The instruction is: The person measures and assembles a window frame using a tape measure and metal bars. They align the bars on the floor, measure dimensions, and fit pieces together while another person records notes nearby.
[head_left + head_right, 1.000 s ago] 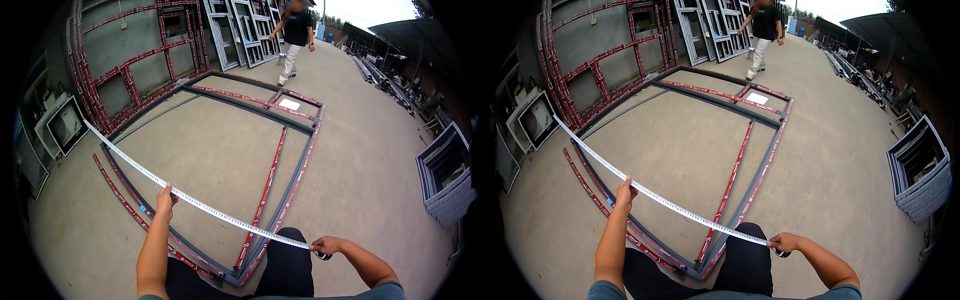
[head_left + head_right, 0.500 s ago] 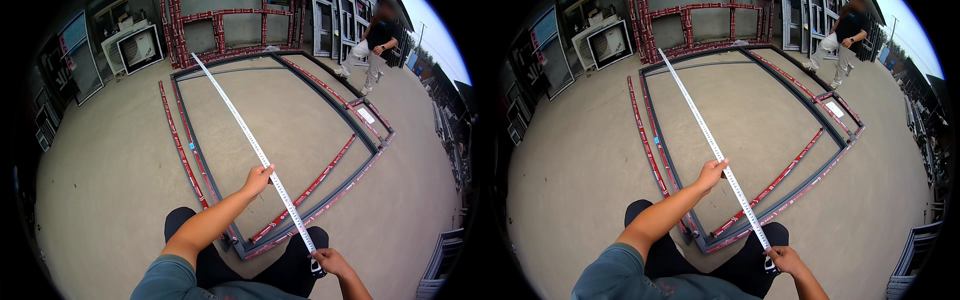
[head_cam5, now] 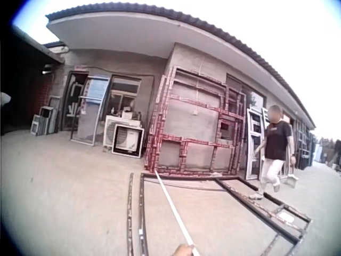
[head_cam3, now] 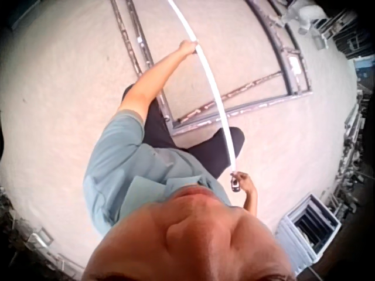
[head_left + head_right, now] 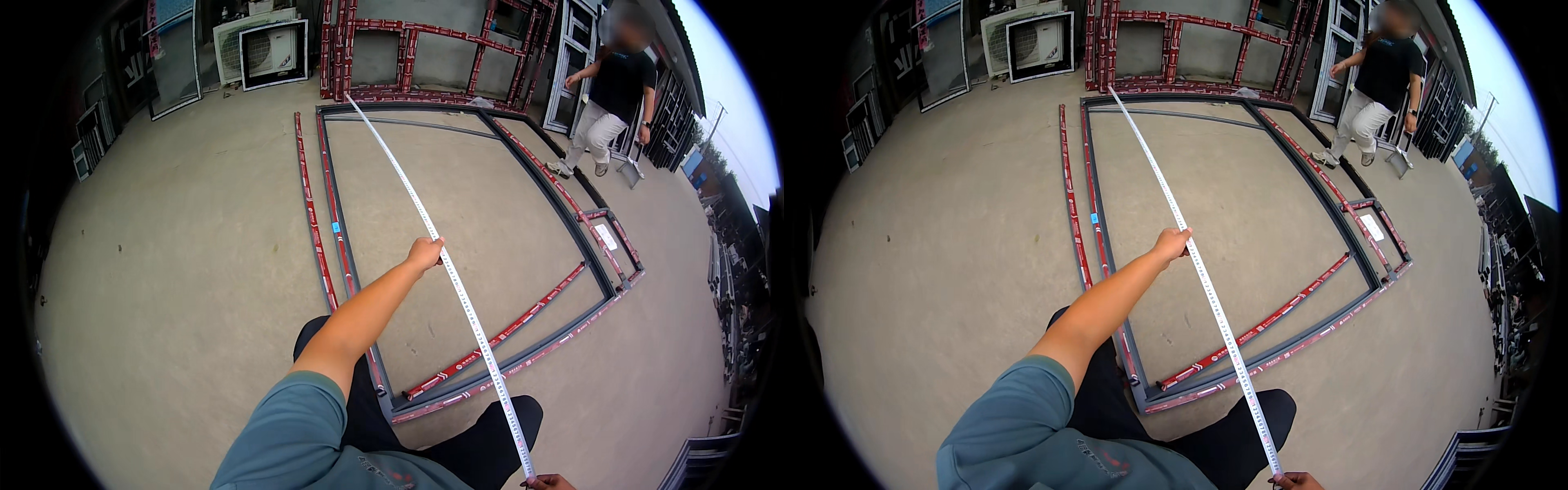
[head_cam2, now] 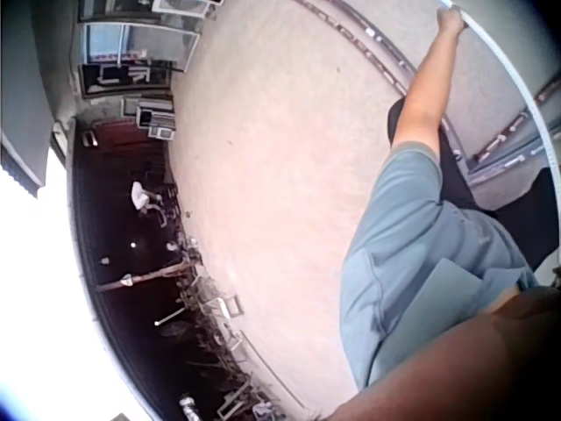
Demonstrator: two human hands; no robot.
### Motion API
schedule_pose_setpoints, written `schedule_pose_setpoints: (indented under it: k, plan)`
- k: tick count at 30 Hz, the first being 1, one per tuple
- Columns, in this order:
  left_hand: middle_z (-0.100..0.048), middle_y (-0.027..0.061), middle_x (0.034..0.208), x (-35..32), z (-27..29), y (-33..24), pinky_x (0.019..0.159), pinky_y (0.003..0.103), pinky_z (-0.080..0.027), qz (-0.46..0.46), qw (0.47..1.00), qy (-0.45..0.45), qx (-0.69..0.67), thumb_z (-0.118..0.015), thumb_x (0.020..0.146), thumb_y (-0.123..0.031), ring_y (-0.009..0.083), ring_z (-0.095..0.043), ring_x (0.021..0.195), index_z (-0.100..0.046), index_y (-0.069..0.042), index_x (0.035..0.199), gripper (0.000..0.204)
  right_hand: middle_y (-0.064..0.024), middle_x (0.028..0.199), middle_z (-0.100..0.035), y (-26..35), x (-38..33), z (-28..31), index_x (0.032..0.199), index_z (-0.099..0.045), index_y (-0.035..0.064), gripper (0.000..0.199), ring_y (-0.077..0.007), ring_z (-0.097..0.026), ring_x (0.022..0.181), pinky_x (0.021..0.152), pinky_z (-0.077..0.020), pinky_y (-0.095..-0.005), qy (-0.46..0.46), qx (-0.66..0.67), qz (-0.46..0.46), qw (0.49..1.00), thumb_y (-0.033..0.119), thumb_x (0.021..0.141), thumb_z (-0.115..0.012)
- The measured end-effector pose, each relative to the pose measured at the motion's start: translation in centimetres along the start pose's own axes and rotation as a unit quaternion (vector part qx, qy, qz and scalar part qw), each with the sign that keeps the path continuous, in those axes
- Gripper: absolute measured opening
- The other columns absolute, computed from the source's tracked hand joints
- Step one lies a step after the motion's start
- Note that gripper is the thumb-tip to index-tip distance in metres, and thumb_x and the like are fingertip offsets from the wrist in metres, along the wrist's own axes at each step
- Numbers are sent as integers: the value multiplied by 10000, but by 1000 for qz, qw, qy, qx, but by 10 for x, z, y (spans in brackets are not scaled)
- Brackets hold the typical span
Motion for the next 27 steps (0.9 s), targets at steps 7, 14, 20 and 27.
schedule_pose_setpoints:
  k: [7, 14, 20, 27]
  plan:
    - [-666, 101, 782, 5, 48, 27, 670, 343, -523, -15, 997, -63, -48, -519, 1018, -317, 193, -660, 704, -635, 10, 875, 376, -44, 768, -692, 21, -2, -24, 1071, -726, 32, 322, -126, -606, 650, 601, -510, -295, 47, 2, 21, 999, 290, 1018, -539]
    - [-670, 91, 844, -7, 78, 28, 697, 321, -511, -37, 992, -87, -83, -500, 1031, -309, 177, -666, 786, -616, 10, 1022, 339, -53, 737, -687, 55, 12, -49, 999, -743, 29, 326, -135, -608, 648, 582, -505, -312, 59, -19, 44, 997, 289, 1012, -546]
    - [-675, 93, 887, -3, 93, 41, 716, 322, -520, -37, 991, -102, -76, -517, 1024, -276, 171, -672, 819, -609, 10, 1044, 301, -70, 691, -669, 77, 22, -61, 983, -744, 33, 337, -148, -605, 614, 554, -496, -313, 37, -26, 21, 999, 316, 1003, -562]
    - [-665, 101, 879, 13, 108, 56, 734, 322, -529, -52, 992, -86, -71, -537, 1015, -280, 178, -672, 815, -597, 8, 1003, 294, -68, 674, -658, 72, 44, -70, 998, -747, 39, 353, -151, -596, 594, 543, -494, -313, 37, -49, 26, 998, 344, 998, -569]
Point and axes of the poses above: each hand's wrist, its own x-axis towards the middle knuckle, its own z-axis out of the back of the hand, y = z × x, the point moved 9 cm from there along x, towards the middle knuckle
